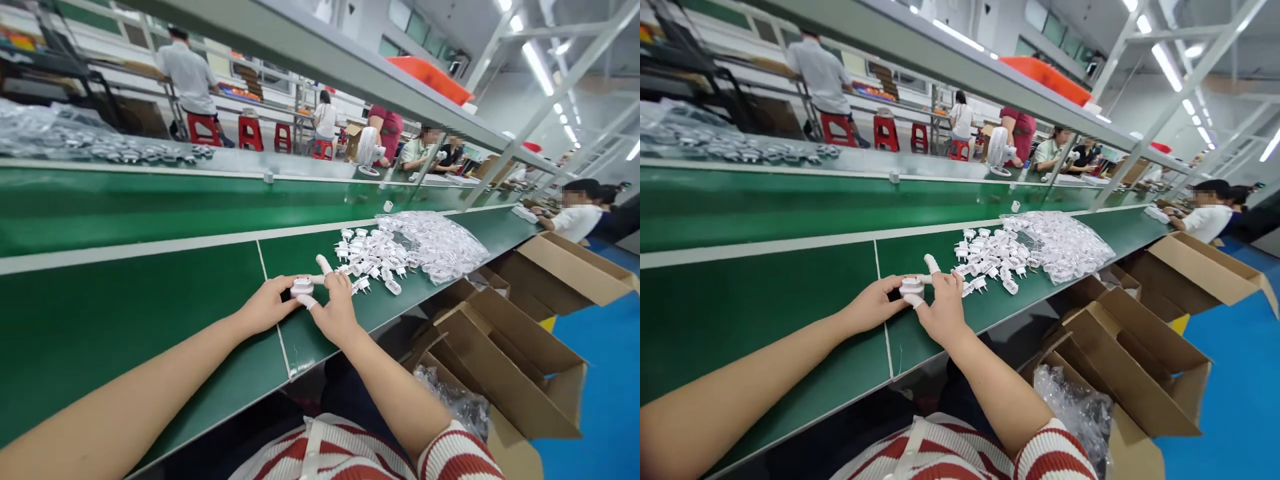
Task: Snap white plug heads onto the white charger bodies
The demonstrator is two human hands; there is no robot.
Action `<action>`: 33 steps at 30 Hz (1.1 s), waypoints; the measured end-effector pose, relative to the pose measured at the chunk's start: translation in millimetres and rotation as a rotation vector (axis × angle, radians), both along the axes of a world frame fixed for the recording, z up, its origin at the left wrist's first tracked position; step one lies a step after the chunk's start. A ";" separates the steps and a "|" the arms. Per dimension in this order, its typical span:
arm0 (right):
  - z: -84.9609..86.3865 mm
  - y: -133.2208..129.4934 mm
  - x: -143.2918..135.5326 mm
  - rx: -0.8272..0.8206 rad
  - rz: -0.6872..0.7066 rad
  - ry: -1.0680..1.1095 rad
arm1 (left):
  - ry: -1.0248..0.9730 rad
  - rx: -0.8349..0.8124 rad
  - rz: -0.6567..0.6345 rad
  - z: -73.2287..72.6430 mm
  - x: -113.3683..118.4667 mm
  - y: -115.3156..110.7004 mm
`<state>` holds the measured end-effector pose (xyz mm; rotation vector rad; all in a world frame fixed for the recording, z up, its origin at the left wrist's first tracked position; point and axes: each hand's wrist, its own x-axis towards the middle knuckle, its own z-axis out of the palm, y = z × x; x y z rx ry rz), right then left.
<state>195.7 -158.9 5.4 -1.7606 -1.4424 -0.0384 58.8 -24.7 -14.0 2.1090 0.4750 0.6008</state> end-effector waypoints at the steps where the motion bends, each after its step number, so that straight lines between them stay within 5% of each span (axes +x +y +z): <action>1: 0.8 -8.4 -0.2 0.016 -0.034 -0.029 | 0.007 0.004 0.005 -1.6 0.4 0.0; 4: 2.1 -31.3 7.7 -0.011 -0.196 -0.146 | 0.024 0.017 0.027 -5.5 1.7 -0.1; 8: -3.2 -45.7 27.3 -0.260 -0.322 -0.273 | 0.040 0.037 0.101 -7.9 3.0 0.4; 12: -13.0 -45.1 36.7 -0.422 -0.272 -0.232 | 0.054 0.061 0.197 -9.6 2.8 4.3; 22: -15.1 -49.9 36.5 -0.421 -0.195 -0.193 | 0.161 0.020 0.284 -7.6 -0.2 7.4; 29: -13.2 -53.0 37.9 -0.433 -0.120 -0.139 | 0.181 -0.084 0.317 -24.6 -2.5 15.4; 33: -9.7 -55.6 36.6 -0.438 -0.093 -0.121 | 0.236 -0.163 0.331 -21.2 -6.3 15.9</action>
